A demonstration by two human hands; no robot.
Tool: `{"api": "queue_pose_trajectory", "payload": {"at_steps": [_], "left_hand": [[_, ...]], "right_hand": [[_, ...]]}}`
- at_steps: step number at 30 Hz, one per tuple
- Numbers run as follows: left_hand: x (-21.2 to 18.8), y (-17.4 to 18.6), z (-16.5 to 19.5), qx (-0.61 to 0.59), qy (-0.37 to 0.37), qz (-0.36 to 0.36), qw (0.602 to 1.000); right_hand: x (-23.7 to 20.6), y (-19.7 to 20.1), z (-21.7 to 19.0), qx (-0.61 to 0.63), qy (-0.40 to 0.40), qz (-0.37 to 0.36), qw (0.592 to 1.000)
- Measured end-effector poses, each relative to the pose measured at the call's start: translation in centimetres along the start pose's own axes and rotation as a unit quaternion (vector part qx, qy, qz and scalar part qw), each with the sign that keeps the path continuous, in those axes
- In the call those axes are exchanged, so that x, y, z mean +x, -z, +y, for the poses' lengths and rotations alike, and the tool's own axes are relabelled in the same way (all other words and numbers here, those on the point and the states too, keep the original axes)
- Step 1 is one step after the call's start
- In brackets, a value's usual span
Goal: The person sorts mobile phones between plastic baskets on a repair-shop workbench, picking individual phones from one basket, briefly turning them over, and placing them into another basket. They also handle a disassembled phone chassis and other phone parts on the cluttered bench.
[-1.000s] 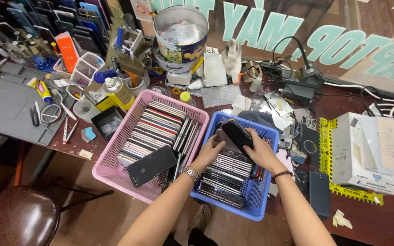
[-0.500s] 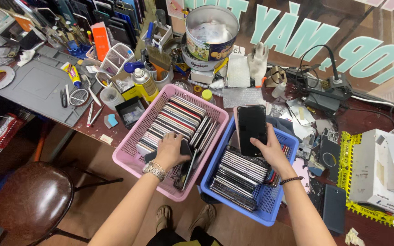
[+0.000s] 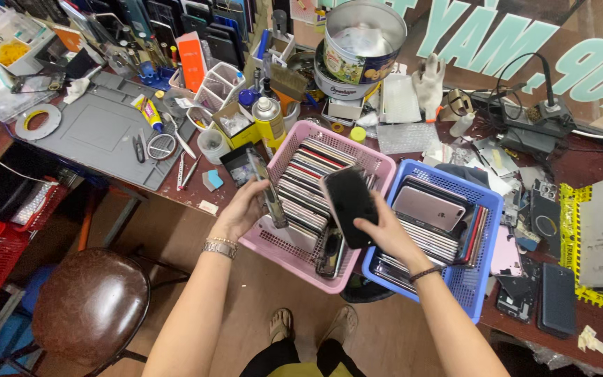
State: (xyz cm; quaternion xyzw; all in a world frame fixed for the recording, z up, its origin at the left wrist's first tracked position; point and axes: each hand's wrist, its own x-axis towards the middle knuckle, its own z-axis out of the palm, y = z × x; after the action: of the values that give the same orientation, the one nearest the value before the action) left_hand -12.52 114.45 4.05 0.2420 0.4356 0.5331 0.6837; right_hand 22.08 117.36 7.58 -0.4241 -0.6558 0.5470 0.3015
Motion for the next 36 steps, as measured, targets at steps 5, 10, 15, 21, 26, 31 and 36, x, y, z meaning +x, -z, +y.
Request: {"api": "queue_pose_trajectory", "payload": {"at_steps": [5, 10, 15, 21, 26, 31, 36], "left_hand": [[-2.6, 2.4, 2.5, -0.195, -0.041, -0.044, 0.979], [-4.4, 2.7, 3.3, -0.212, -0.048, -0.091, 0.972], [-5.0, 3.0, 3.6, -0.223, -0.063, -0.127, 0.964], [-4.8, 3.4, 2.3, -0.273, -0.029, -0.142, 0.951], [-4.0, 3.1, 1.1, -0.221, 0.02, -0.088, 0.971], [-4.3, 2.8, -0.5, -0.097, 0.017, 0.0, 0.995], [-4.4, 3.9, -1.8, -0.134, 0.011, 0.054, 0.99]], "right_hand": [[0.3, -8.2, -0.7, -0.218, -0.013, -0.106, 0.97], [0.8, -12.8, -1.0, -0.325, 0.035, -0.123, 0.937], [1.2, -14.4, -0.5, -0.351, 0.056, -0.117, 0.927], [1.2, -14.8, -0.6, -0.433, 0.056, -0.191, 0.879], [1.2, -14.7, -0.4, -0.586, 0.239, -0.166, 0.757], [1.4, -14.9, 0.3, -0.666, 0.303, -0.057, 0.68], [1.5, -12.9, 0.6, -0.544, 0.234, -0.186, 0.784]]}}
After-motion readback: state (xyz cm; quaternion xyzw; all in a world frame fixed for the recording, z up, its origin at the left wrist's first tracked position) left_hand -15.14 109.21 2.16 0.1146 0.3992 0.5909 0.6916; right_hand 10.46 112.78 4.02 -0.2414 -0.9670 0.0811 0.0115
